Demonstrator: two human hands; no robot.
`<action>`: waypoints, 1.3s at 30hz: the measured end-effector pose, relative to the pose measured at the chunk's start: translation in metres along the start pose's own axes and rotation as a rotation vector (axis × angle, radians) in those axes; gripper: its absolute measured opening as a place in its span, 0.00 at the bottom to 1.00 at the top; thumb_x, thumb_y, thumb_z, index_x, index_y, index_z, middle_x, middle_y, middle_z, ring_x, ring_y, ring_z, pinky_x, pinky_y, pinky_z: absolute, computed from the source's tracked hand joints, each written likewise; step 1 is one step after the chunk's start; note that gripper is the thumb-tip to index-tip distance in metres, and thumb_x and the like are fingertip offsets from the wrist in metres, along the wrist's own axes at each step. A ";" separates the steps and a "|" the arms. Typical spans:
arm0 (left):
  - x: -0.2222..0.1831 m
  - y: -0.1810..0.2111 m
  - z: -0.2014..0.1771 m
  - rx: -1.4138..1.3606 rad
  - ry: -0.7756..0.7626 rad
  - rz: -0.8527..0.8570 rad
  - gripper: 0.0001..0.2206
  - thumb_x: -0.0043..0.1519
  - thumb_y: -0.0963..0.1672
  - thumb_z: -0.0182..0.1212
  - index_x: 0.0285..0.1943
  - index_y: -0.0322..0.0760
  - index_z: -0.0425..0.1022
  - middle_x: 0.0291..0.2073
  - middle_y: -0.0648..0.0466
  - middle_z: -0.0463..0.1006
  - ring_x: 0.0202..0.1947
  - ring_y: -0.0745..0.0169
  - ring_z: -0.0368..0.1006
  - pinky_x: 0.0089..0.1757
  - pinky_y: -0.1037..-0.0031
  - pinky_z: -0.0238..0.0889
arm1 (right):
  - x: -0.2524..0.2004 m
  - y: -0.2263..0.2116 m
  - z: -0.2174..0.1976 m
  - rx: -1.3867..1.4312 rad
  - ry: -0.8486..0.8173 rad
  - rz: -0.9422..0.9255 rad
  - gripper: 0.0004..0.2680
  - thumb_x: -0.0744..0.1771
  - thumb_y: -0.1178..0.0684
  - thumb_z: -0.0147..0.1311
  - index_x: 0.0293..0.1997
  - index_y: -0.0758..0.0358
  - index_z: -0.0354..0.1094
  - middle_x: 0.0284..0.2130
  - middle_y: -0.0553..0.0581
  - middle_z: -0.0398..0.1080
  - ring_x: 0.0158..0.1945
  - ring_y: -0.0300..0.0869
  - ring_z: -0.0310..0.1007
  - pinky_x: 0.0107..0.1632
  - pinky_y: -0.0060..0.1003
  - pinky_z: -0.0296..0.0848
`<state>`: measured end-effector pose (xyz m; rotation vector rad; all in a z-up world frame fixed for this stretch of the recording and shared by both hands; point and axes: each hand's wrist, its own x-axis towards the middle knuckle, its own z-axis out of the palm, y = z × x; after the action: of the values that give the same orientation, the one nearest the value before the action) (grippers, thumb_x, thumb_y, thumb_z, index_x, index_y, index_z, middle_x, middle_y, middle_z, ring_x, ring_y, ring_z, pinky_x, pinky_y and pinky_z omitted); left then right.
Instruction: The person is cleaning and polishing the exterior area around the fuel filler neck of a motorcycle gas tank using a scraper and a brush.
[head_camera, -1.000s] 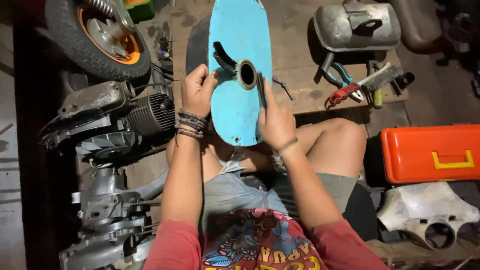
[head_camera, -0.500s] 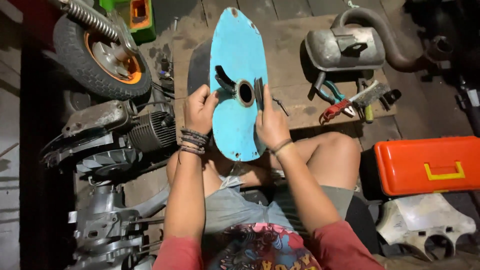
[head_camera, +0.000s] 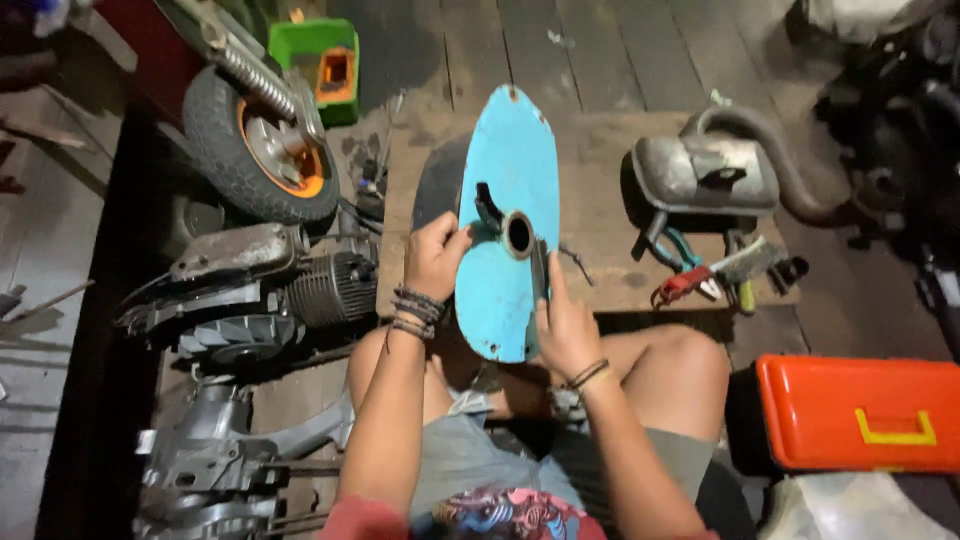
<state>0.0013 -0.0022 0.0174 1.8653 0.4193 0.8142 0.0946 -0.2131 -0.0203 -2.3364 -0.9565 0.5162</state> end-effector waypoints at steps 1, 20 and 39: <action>0.000 0.001 -0.001 -0.001 0.006 0.008 0.20 0.67 0.41 0.56 0.21 0.41 0.56 0.09 0.54 0.57 0.15 0.68 0.54 0.25 0.77 0.55 | 0.007 -0.001 -0.002 -0.004 0.005 -0.007 0.27 0.70 0.56 0.42 0.80 0.58 0.33 0.35 0.80 0.75 0.29 0.67 0.78 0.29 0.55 0.73; 0.004 0.000 -0.001 0.052 -0.076 -0.013 0.20 0.67 0.41 0.56 0.20 0.44 0.55 0.09 0.56 0.53 0.15 0.71 0.50 0.25 0.79 0.52 | 0.014 0.008 0.001 0.145 0.052 0.015 0.25 0.70 0.60 0.39 0.79 0.65 0.34 0.26 0.76 0.74 0.20 0.56 0.71 0.23 0.42 0.64; -0.001 0.000 0.001 0.048 -0.020 0.006 0.19 0.65 0.39 0.58 0.22 0.43 0.55 0.12 0.57 0.51 0.20 0.72 0.54 0.27 0.78 0.52 | 0.033 0.008 0.006 0.359 0.131 -0.004 0.24 0.71 0.61 0.37 0.79 0.65 0.34 0.23 0.70 0.73 0.16 0.45 0.66 0.22 0.33 0.63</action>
<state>0.0011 -0.0029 0.0167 1.9186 0.4246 0.7947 0.1178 -0.1919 -0.0349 -2.0180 -0.7395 0.4822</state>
